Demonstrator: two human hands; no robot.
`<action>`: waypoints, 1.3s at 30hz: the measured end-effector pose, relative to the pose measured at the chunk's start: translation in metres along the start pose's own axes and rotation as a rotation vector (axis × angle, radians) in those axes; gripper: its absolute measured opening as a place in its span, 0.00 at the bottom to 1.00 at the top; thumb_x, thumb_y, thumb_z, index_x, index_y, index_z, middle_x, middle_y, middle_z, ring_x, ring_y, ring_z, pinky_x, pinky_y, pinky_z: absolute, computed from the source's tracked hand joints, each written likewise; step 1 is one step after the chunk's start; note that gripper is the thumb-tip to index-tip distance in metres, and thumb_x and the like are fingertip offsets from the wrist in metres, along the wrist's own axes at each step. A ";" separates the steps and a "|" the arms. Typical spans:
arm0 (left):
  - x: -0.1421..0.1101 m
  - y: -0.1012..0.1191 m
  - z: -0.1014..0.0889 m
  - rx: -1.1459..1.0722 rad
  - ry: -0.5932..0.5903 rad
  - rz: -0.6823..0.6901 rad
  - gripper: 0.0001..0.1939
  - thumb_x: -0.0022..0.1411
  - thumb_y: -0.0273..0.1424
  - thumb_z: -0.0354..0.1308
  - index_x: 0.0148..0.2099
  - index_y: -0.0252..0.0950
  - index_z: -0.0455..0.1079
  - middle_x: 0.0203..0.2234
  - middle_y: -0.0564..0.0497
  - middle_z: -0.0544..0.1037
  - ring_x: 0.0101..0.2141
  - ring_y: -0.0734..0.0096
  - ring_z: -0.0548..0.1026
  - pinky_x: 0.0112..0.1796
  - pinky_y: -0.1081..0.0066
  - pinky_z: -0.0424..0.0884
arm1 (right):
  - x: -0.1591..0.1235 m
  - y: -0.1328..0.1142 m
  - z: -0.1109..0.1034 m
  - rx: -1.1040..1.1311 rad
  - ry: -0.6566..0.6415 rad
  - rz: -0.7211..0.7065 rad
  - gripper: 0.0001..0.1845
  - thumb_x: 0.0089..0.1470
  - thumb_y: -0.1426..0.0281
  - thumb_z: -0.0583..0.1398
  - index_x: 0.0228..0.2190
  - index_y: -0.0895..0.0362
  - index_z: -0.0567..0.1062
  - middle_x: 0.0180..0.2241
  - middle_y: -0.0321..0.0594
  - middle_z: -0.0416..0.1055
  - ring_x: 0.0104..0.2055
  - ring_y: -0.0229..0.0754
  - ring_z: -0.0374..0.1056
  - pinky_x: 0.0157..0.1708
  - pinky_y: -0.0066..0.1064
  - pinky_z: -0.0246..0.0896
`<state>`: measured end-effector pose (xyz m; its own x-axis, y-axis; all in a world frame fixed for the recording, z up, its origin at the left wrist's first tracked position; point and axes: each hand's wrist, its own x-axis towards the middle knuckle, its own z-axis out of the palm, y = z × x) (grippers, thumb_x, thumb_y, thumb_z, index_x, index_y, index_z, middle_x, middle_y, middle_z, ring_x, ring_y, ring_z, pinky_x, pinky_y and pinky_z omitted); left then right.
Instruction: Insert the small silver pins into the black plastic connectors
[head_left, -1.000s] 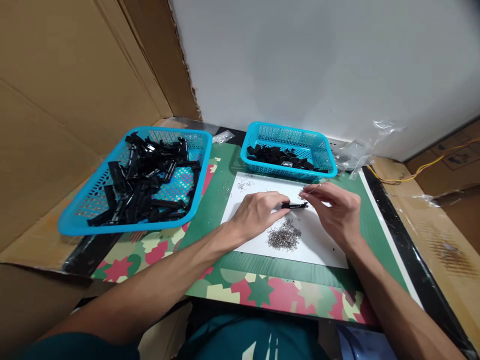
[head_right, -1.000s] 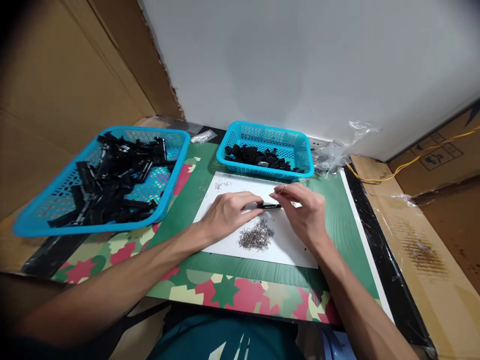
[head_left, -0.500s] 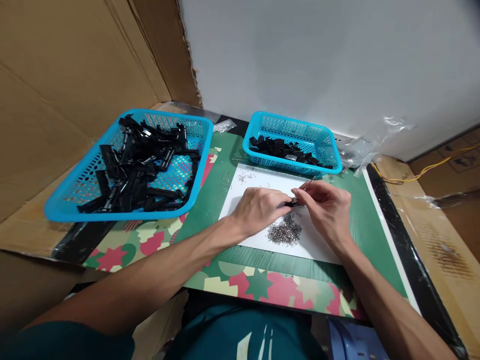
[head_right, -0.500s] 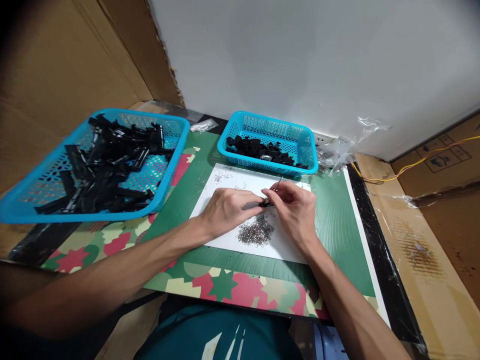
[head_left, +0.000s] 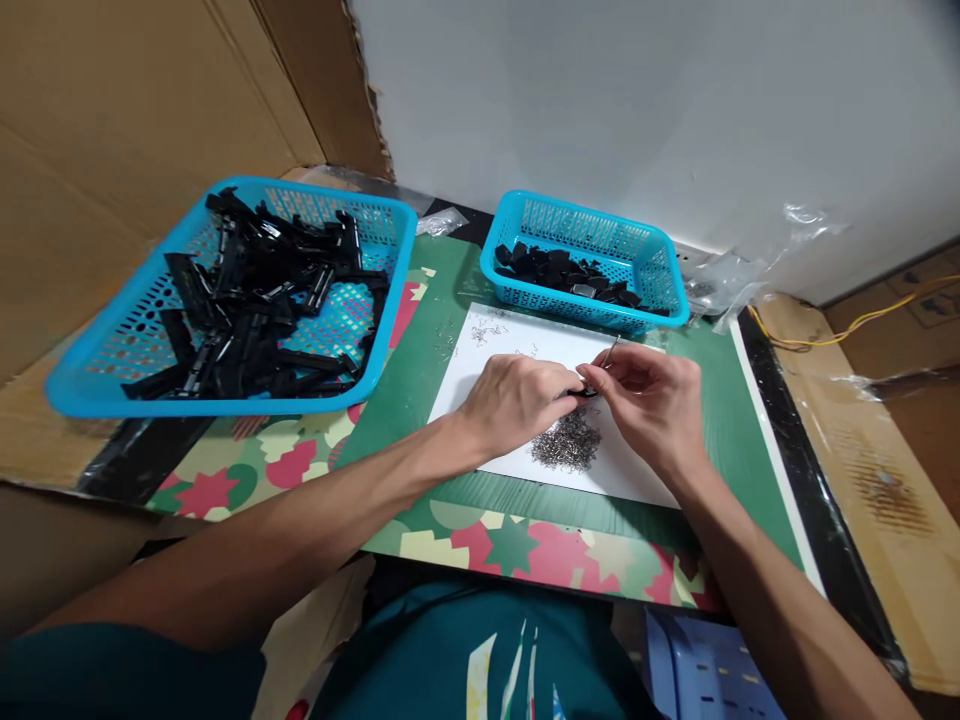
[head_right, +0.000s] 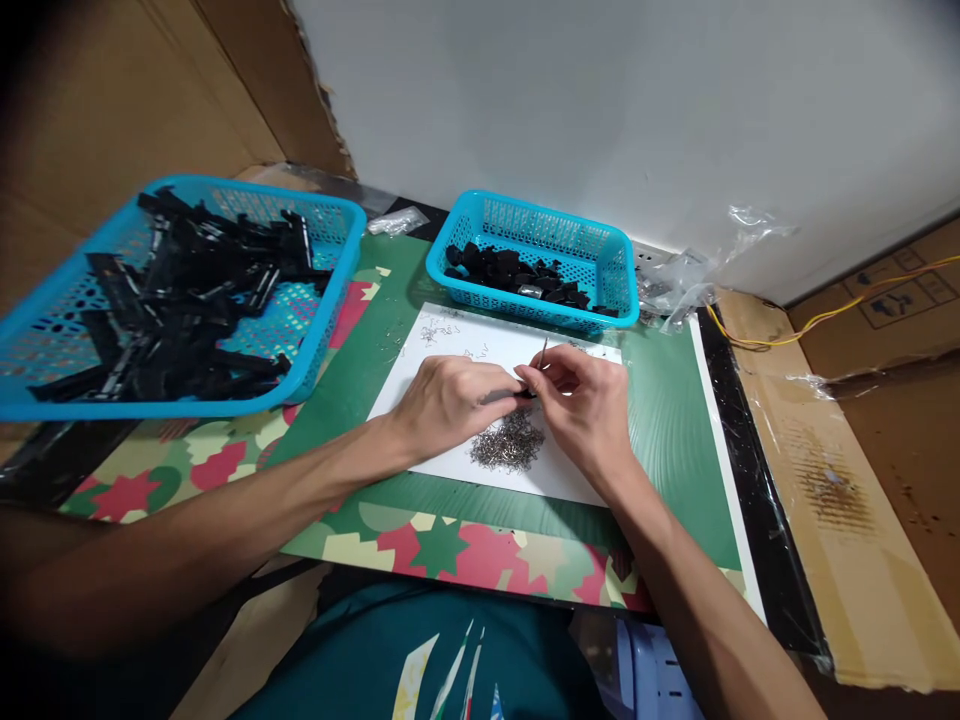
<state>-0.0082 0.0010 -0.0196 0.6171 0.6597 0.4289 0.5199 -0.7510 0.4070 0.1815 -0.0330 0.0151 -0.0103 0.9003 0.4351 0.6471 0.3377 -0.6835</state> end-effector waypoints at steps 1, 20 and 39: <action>0.000 0.000 0.000 -0.010 0.003 -0.001 0.08 0.69 0.32 0.62 0.44 0.37 0.82 0.37 0.49 0.87 0.36 0.63 0.84 0.34 0.67 0.69 | 0.000 0.000 0.000 0.003 -0.005 0.000 0.16 0.59 0.57 0.69 0.27 0.54 0.79 0.23 0.36 0.78 0.22 0.38 0.72 0.25 0.30 0.70; 0.010 0.007 -0.014 -0.735 0.105 -0.454 0.14 0.74 0.43 0.57 0.48 0.38 0.63 0.38 0.49 0.82 0.20 0.80 0.68 0.24 0.74 0.65 | 0.023 0.047 -0.056 0.213 -0.070 0.134 0.15 0.68 0.59 0.59 0.35 0.56 0.77 0.18 0.29 0.61 0.18 0.35 0.58 0.19 0.29 0.53; 0.011 0.016 -0.022 -0.842 -0.017 -0.502 0.09 0.74 0.40 0.57 0.48 0.40 0.69 0.22 0.58 0.63 0.24 0.74 0.65 0.24 0.74 0.59 | 0.023 0.082 -0.050 -0.079 -0.177 0.409 0.16 0.54 0.60 0.64 0.34 0.59 0.86 0.19 0.32 0.59 0.24 0.37 0.51 0.27 0.33 0.42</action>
<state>-0.0065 -0.0035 0.0096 0.4514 0.8914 0.0393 0.1369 -0.1127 0.9842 0.2727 0.0018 -0.0013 0.1325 0.9908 0.0274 0.6810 -0.0709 -0.7289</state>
